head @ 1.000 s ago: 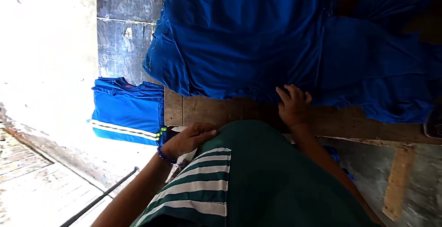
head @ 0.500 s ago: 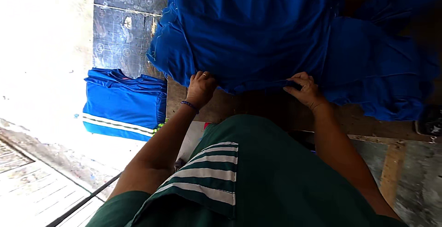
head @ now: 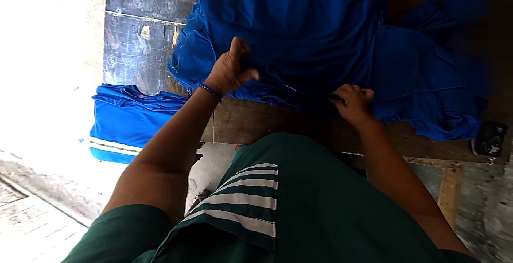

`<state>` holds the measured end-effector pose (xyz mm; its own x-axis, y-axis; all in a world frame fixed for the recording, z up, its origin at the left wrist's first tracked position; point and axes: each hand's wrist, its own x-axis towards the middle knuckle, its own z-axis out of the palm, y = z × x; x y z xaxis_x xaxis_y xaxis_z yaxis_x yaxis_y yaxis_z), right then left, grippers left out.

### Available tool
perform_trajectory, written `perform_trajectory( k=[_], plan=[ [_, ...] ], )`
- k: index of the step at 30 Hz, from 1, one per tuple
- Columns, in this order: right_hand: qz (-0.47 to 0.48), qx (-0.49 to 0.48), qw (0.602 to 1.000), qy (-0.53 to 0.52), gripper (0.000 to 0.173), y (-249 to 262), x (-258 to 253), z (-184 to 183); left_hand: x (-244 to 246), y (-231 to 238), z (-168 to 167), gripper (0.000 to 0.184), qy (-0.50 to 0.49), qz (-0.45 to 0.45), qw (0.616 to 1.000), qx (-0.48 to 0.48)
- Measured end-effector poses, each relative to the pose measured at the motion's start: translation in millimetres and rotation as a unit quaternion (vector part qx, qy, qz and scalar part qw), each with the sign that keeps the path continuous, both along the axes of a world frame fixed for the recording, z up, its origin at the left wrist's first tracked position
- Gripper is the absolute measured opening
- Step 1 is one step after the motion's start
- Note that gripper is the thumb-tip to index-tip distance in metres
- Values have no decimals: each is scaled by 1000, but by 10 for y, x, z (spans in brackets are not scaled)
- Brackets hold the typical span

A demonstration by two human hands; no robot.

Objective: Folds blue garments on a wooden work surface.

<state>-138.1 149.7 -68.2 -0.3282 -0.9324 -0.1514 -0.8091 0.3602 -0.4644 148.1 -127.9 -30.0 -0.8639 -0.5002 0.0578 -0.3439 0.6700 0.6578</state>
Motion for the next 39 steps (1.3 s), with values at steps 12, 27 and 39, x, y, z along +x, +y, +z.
perform_trajectory(
  k=[12, 27, 39],
  plan=[
    [-143, -209, 967, -9, 40, -575, -137, 430, 193, -556, 420, 27, 179, -42, 983, 11],
    [28, -89, 992, 90, 38, -42, 547, -385, 309, -149, -163, 26, 33, 41, 995, -86],
    [-44, 2, 974, -220, 38, -353, 42, 117, 379, 46, -374, 63, -152, -74, 984, -61]
  ],
)
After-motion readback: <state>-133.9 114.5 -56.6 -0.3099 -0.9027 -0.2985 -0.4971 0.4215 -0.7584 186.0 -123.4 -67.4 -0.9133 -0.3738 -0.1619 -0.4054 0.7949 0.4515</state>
